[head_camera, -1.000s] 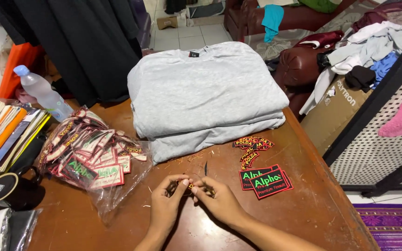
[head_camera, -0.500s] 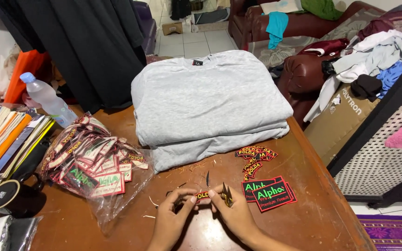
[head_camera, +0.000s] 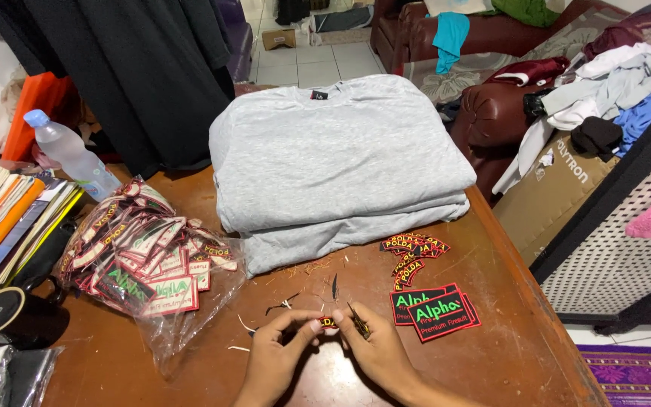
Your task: Trimming loose threads from embroidered patches using small scissors on a wooden table.
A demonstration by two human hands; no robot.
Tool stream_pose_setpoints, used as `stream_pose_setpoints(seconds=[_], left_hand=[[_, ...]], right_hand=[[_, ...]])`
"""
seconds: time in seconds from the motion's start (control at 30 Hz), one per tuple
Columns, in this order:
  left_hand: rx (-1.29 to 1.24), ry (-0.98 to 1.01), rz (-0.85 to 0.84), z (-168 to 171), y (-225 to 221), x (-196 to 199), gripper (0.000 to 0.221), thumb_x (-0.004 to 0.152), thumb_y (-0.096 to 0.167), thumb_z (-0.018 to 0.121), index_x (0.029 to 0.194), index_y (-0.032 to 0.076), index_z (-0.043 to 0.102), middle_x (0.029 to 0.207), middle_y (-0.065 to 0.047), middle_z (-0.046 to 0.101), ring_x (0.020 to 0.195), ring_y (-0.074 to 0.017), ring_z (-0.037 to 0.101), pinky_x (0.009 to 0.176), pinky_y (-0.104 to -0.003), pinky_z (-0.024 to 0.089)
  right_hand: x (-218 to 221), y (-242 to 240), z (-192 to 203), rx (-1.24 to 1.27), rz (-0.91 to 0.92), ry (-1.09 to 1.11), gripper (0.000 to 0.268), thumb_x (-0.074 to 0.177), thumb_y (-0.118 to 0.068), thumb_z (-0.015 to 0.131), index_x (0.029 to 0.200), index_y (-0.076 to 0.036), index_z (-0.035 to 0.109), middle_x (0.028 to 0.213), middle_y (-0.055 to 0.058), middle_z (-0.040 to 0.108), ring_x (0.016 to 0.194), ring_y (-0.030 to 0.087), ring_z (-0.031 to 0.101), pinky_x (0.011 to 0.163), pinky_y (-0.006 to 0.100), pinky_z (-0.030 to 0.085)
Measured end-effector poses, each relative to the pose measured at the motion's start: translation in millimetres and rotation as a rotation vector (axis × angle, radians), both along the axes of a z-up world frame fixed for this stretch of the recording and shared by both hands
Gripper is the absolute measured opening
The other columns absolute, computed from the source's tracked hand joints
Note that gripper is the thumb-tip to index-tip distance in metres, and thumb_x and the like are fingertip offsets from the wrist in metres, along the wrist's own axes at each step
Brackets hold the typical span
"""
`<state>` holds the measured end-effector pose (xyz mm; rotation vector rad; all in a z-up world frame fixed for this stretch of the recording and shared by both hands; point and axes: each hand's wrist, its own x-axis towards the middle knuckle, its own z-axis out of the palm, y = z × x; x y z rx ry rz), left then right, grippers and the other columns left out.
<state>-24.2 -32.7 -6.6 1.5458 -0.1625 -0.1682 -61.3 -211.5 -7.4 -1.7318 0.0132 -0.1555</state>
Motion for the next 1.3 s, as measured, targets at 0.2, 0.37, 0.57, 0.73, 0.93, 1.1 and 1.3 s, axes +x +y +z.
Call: stream_pose_setpoints(seconds=[0.2, 0.37, 0.57, 0.73, 0.93, 1.1, 1.3], left_hand=[[-0.026, -0.037, -0.002, -2, 0, -1, 0.017, 0.090, 0.011, 0.073, 0.097, 0.001, 0.085, 0.069, -0.009, 0.074, 0.060, -0.0137, 0.067, 0.064, -0.026, 0.058], [-0.005, -0.090, -0.047, 10, 2, -5, 0.021, 0.094, 0.018, 0.066, 0.100, 0.003, 0.080, 0.074, -0.009, 0.077, 0.055, -0.0156, 0.069, 0.061, -0.026, 0.057], [0.121, -0.094, -0.006, 13, 1, -7, 0.024, 0.096, 0.025, 0.062, 0.103, 0.009, 0.078, 0.071, -0.006, 0.078, 0.054, -0.0126, 0.072, 0.062, -0.023, 0.057], [0.214, -0.231, 0.093, 10, 3, -4, 0.021, 0.095, 0.024, 0.064, 0.103, 0.012, 0.079, 0.101, 0.000, 0.083, 0.098, -0.0122, 0.075, 0.091, -0.026, 0.054], [-0.034, -0.087, 0.193, 3, 9, 1, 0.031, 0.086, -0.014, 0.050, 0.105, 0.005, 0.063, 0.080, -0.007, 0.059, 0.087, -0.0209, 0.075, 0.082, -0.030, 0.060], [-0.272, -0.060, 0.171, -9, 17, 6, 0.044, 0.049, -0.020, 0.023, 0.075, -0.001, 0.052, 0.041, -0.002, 0.035, 0.033, -0.0209, 0.047, 0.032, -0.030, 0.031], [-0.161, -0.097, 0.197, 14, 15, 4, 0.031, 0.082, -0.005, 0.053, 0.102, 0.001, 0.076, 0.081, -0.013, 0.077, 0.073, -0.0207, 0.069, 0.065, -0.032, 0.055]], right_hand=[[2, 0, 13, 0.032, 0.128, -0.041, 0.023, 0.090, -0.015, 0.076, 0.112, -0.009, 0.070, 0.102, 0.004, 0.080, 0.090, 0.009, 0.074, 0.080, 0.021, 0.059], [-4, 5, 13, 0.157, 0.139, -0.030, 0.021, 0.098, -0.014, 0.064, 0.117, -0.006, 0.067, 0.092, 0.008, 0.077, 0.085, 0.013, 0.076, 0.081, 0.024, 0.060], [-3, 3, 12, 0.160, 0.059, -0.044, 0.018, 0.101, -0.018, 0.059, 0.111, -0.005, 0.067, 0.073, 0.006, 0.069, 0.070, 0.014, 0.068, 0.071, 0.025, 0.054], [0, 2, 14, 0.086, -0.033, -0.067, 0.017, 0.101, -0.022, 0.060, 0.104, -0.008, 0.069, 0.068, 0.002, 0.067, 0.064, 0.010, 0.061, 0.065, 0.023, 0.047], [0, 3, 11, 0.094, -0.051, -0.062, 0.015, 0.100, -0.019, 0.061, 0.104, -0.007, 0.069, 0.066, 0.003, 0.065, 0.063, 0.011, 0.062, 0.064, 0.024, 0.048], [0, 3, 10, 0.069, -0.045, -0.044, 0.015, 0.100, -0.019, 0.061, 0.104, -0.008, 0.070, 0.066, 0.002, 0.066, 0.063, 0.010, 0.062, 0.064, 0.024, 0.048], [1, 3, 8, 0.089, -0.039, -0.073, 0.013, 0.100, -0.017, 0.061, 0.104, -0.007, 0.069, 0.065, 0.003, 0.064, 0.063, 0.011, 0.062, 0.065, 0.024, 0.049]])
